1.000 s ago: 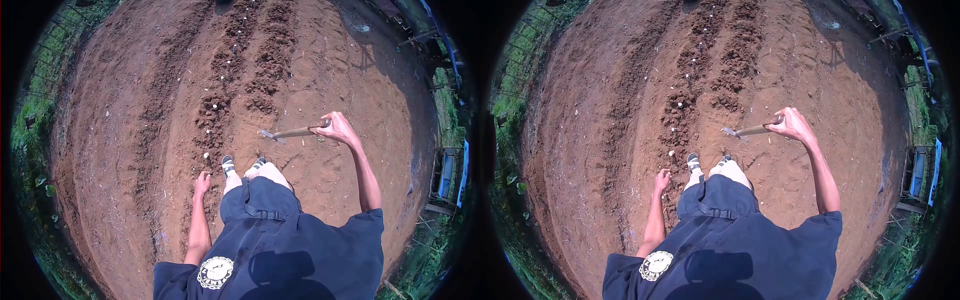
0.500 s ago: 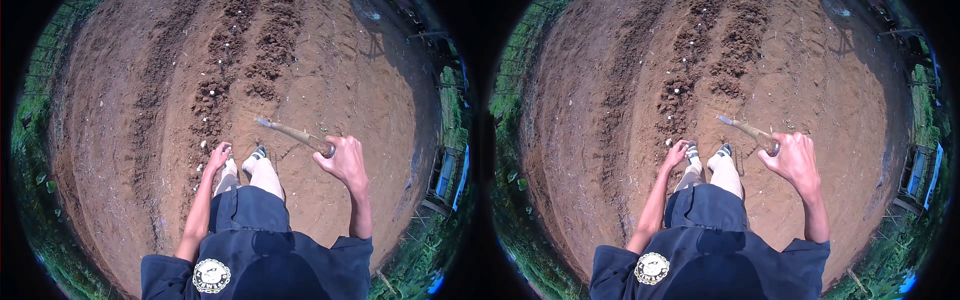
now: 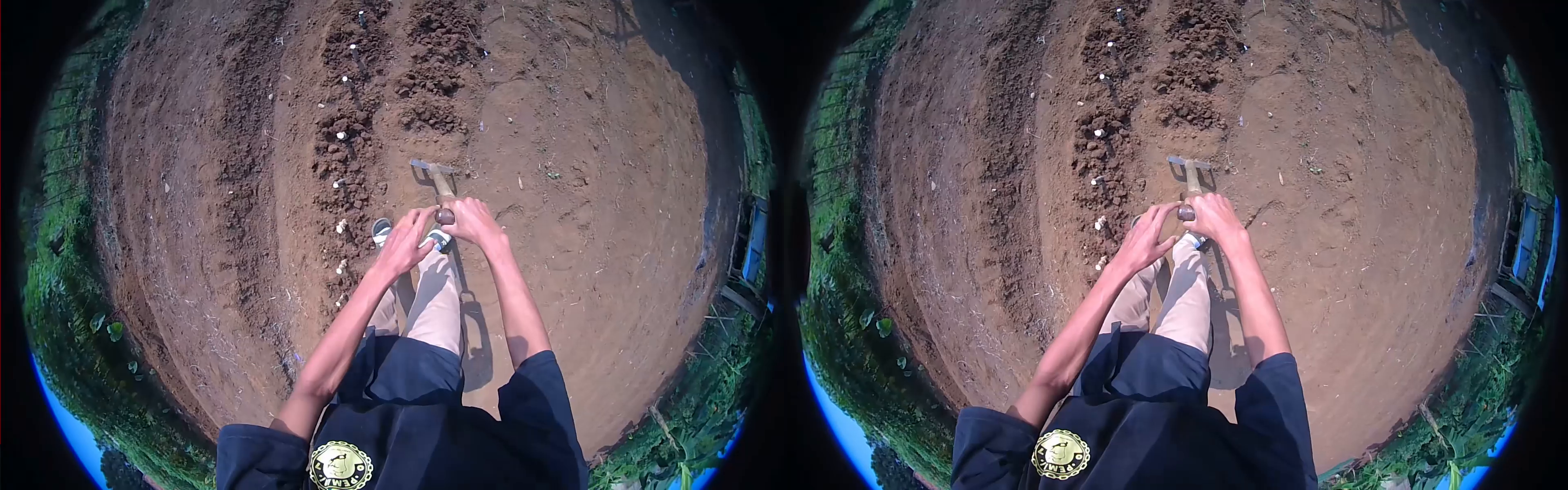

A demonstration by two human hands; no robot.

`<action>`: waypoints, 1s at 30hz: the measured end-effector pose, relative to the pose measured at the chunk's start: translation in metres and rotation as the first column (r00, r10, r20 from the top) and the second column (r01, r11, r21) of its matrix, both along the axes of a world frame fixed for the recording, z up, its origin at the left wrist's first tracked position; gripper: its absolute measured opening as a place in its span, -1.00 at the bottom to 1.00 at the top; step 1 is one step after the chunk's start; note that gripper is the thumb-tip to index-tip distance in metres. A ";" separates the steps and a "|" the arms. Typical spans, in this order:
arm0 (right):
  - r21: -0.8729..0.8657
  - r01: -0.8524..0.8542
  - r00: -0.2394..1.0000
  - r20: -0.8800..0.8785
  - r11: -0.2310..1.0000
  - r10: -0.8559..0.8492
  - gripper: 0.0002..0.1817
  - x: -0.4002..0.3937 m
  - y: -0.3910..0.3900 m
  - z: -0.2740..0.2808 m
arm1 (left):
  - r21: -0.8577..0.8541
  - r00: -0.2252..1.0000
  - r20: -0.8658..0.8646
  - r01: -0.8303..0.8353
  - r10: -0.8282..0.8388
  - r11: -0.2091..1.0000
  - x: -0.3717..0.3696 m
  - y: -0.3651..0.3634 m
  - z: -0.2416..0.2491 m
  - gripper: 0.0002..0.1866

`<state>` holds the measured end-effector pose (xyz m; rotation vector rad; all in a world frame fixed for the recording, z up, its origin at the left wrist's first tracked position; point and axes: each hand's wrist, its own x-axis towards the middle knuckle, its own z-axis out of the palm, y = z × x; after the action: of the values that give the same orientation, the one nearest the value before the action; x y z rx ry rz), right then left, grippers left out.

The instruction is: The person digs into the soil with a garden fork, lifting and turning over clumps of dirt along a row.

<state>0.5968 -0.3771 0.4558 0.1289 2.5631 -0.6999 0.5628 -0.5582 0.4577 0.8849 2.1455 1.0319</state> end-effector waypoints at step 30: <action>-0.031 -0.029 1.000 0.009 0.999 0.029 -0.80 -0.005 0.020 -0.014 | -0.651 0.935 -0.214 0.080 -0.283 0.755 -0.010 0.082 -0.041 -0.75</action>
<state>0.5916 -0.3568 0.4415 0.0845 2.5388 -0.7256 0.5523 -0.4766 0.4165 0.9176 2.3561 0.0222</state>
